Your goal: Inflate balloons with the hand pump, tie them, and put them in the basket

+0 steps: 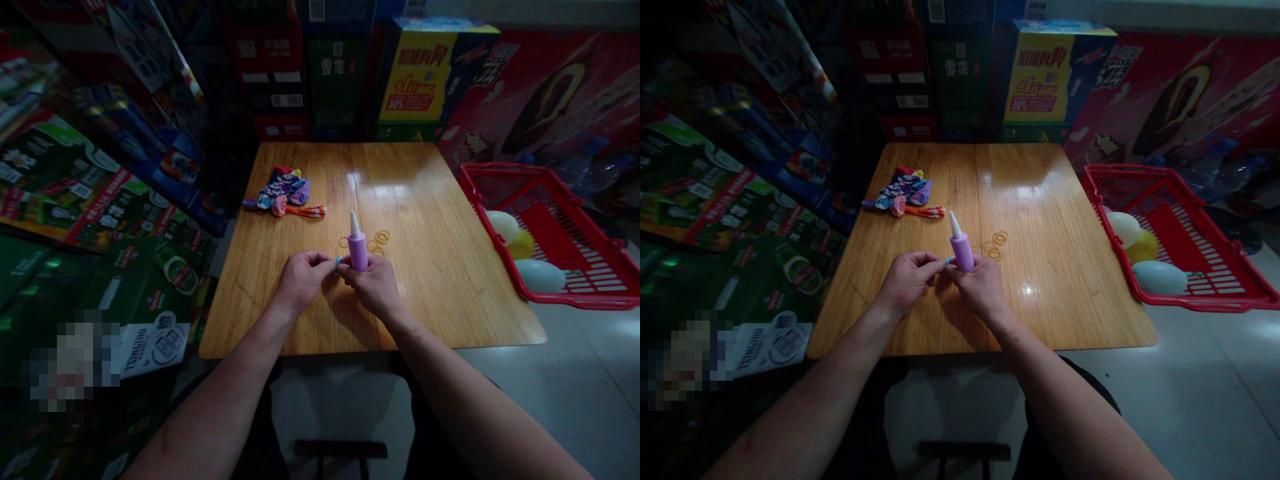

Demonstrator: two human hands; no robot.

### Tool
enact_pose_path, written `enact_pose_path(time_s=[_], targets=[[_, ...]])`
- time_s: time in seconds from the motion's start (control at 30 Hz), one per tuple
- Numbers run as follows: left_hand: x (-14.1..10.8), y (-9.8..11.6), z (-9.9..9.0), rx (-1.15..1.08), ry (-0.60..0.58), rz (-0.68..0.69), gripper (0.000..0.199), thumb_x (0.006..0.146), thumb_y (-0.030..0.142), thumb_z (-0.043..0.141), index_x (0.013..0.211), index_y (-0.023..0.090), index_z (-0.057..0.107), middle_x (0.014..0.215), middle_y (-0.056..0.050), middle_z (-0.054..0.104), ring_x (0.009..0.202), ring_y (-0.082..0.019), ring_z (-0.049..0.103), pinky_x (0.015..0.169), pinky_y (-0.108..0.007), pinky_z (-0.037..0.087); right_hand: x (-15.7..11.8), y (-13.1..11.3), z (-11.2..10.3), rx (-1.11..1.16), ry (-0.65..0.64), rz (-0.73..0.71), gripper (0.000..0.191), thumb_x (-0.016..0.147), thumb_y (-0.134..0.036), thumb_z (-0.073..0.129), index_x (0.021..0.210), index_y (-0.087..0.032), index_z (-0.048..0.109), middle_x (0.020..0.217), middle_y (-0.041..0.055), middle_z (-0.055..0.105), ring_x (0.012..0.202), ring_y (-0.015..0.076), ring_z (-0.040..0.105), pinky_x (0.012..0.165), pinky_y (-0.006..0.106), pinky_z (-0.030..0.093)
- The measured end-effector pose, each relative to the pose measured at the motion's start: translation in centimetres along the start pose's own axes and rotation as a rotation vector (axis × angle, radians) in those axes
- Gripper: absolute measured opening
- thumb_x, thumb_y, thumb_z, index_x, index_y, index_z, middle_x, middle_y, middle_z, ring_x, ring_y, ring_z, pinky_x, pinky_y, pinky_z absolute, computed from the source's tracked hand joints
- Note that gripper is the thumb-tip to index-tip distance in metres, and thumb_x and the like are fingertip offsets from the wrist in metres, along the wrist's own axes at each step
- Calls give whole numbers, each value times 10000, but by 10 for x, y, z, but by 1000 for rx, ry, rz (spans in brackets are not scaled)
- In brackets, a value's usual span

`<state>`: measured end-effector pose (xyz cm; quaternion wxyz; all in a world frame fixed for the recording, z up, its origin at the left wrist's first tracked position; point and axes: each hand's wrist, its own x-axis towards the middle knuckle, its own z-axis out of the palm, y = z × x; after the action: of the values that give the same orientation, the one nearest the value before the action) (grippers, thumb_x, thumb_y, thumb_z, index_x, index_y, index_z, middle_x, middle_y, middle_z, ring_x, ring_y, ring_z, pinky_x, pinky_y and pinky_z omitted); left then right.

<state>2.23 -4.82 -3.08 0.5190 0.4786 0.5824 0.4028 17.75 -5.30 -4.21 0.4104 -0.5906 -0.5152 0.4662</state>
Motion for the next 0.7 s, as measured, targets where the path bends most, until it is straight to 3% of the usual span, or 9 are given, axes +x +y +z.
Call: enact_pose_path(time_s=[0.17, 0.37, 0.47, 0.6, 0.7], targets=[[-2, 0, 2, 18, -22, 7, 198, 759, 319, 715, 661, 160, 649, 566, 26, 553, 489, -82, 424, 482, -223, 311, -2, 6, 4, -96, 26, -20, 169, 773, -336, 696, 797, -176, 743, 636, 25, 651, 574, 164, 590, 540, 284, 428], [1, -6, 1, 44, -19, 45, 198, 751, 316, 714, 654, 157, 646, 586, 20, 569, 517, -93, 453, 492, -228, 316, -6, 0, 2, -167, 95, -208, 95, 765, -274, 674, 771, -195, 727, 722, 22, 678, 660, 168, 610, 623, 289, 449], [0, -6, 0, 52, -24, 65, 179, 748, 294, 710, 650, 157, 651, 583, 21, 563, 529, -95, 457, 498, -227, 322, -3, 0, 2, 9, 26, -49, 91, 740, -270, 681, 705, -186, 687, 616, 8, 621, 566, 144, 554, 545, 272, 419], [0, -3, -1, -1, -47, 62, 161, 747, 265, 714, 649, 157, 645, 580, 21, 567, 525, -94, 471, 499, -220, 343, 3, 5, 5, 487, -101, 359, 135, 719, -249, 639, 623, -185, 570, 506, -20, 520, 430, 101, 432, 417, 239, 333], [-1, -3, -1, -27, -76, 11, 231, 755, 317, 741, 630, 157, 632, 555, 10, 570, 478, -89, 466, 459, -216, 330, 4, 8, 6, 646, -114, 481, 93, 695, -221, 649, 652, -169, 585, 540, -5, 557, 456, 95, 467, 428, 219, 368]])
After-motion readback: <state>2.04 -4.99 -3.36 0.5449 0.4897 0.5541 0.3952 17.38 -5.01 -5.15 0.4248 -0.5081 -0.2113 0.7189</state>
